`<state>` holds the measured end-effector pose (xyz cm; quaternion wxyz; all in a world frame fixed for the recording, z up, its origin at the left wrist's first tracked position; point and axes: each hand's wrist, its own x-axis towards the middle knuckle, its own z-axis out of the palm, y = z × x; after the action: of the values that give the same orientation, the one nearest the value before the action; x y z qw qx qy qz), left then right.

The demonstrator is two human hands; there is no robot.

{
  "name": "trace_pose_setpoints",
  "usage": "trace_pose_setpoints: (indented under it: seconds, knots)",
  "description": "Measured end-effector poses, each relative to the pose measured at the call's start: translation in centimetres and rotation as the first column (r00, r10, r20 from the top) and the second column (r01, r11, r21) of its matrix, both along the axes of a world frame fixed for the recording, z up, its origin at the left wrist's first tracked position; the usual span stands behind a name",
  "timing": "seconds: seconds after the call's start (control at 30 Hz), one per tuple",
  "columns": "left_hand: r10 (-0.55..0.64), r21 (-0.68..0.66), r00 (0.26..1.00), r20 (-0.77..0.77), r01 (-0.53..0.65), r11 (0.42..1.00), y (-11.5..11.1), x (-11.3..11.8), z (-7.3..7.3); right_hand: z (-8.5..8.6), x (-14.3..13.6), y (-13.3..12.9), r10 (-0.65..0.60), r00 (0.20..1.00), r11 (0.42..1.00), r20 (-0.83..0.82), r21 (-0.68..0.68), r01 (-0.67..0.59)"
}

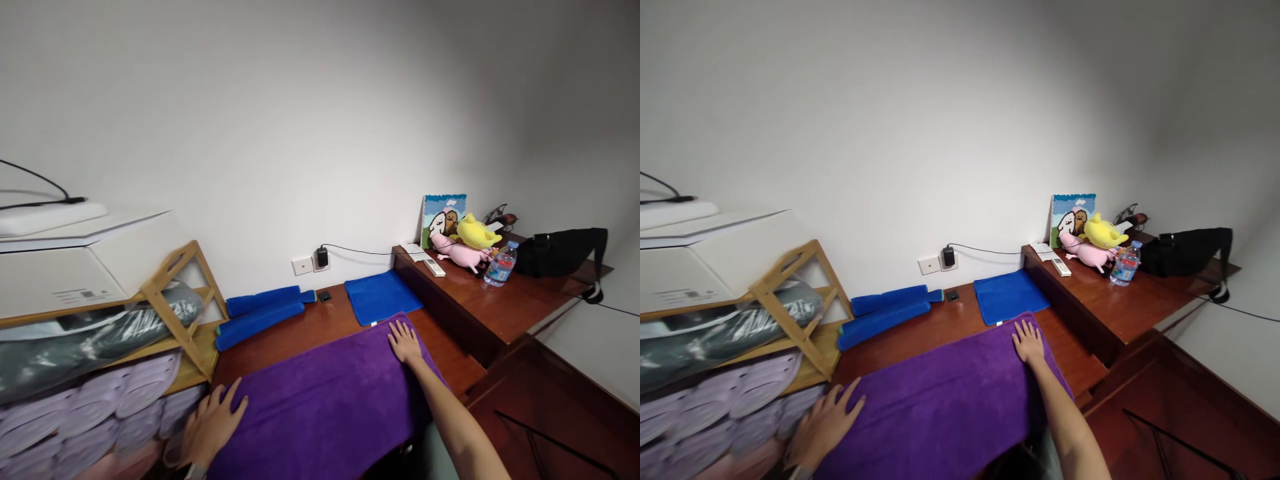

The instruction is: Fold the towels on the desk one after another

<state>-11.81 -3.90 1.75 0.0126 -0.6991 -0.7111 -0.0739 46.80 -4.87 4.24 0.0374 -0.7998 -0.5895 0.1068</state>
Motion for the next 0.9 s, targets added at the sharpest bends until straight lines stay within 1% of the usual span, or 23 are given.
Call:
trace_pose_setpoints:
  seconds: [0.07,0.13,0.2,0.27,0.33,0.37,0.43,0.5,0.57,0.63,0.67,0.73,0.83,0.9]
  knots:
    - [0.013,0.041,0.998,-0.061,-0.01,0.999,0.2,0.4,0.4,-0.2,1.5,-0.2,-0.014,1.0,1.0,0.014,-0.003,0.014]
    - [-0.003,0.062,0.998,-0.07,0.008,0.998,0.5,0.4,0.1,-0.2,2.0,-0.3,-0.011,1.0,1.0,0.017,0.005,0.011]
    - [-0.009,0.019,0.999,-0.047,0.009,1.0,0.8,0.1,-0.3,0.1,1.9,-0.3,-0.017,1.0,1.0,0.014,-0.005,0.017]
    - [-0.011,-0.051,0.999,-0.047,0.009,0.999,1.2,-0.2,-0.3,0.8,0.9,-0.2,-0.044,0.999,0.999,0.015,-0.022,0.044]
    - [-0.041,-0.082,0.996,-0.078,0.034,0.996,1.6,-0.1,-0.1,1.3,-1.1,-0.3,-0.047,0.999,0.999,0.025,0.021,0.046]
    - [-0.068,-0.074,0.993,-0.093,0.061,0.995,1.6,0.3,0.1,1.4,-2.7,-0.3,-0.017,1.0,0.998,0.025,0.069,0.015]
    - [-0.131,-0.036,0.986,-0.099,0.128,0.991,1.6,1.3,0.4,1.2,-6.5,-0.4,0.116,0.993,0.978,0.007,0.176,-0.115]
    - [-0.174,-0.011,0.982,-0.076,0.173,0.985,1.3,2.6,0.5,0.8,-10.6,-0.4,0.288,0.957,0.934,-0.037,0.233,-0.272]
    - [-0.183,-0.01,0.982,-0.047,0.183,0.983,0.9,3.5,0.3,0.3,-13.9,-0.3,0.41,0.908,0.895,-0.084,0.228,-0.383]
    - [-0.176,-0.013,0.984,-0.035,0.176,0.984,0.5,3.8,0.1,-0.1,-15.4,0.0,0.448,0.887,0.884,-0.112,0.201,-0.422]
    - [-0.173,-0.01,0.984,-0.03,0.173,0.985,0.5,3.8,-0.1,-0.2,-15.2,0.2,0.439,0.891,0.89,-0.115,0.187,-0.415]
    - [-0.164,-0.003,0.986,-0.02,0.164,0.987,0.4,3.5,-0.2,-0.3,-13.3,0.5,0.376,0.921,0.92,-0.1,0.155,-0.359]
    - [-0.137,0.009,0.991,-0.013,0.137,0.991,0.4,3.3,-0.2,-0.1,-7.6,0.6,0.219,0.975,0.973,-0.048,0.089,-0.214]
    - [-0.121,0.002,0.992,-0.019,0.121,0.993,0.4,3.4,-0.1,0.1,-3.5,0.4,0.104,0.994,0.994,-0.011,0.046,-0.104]
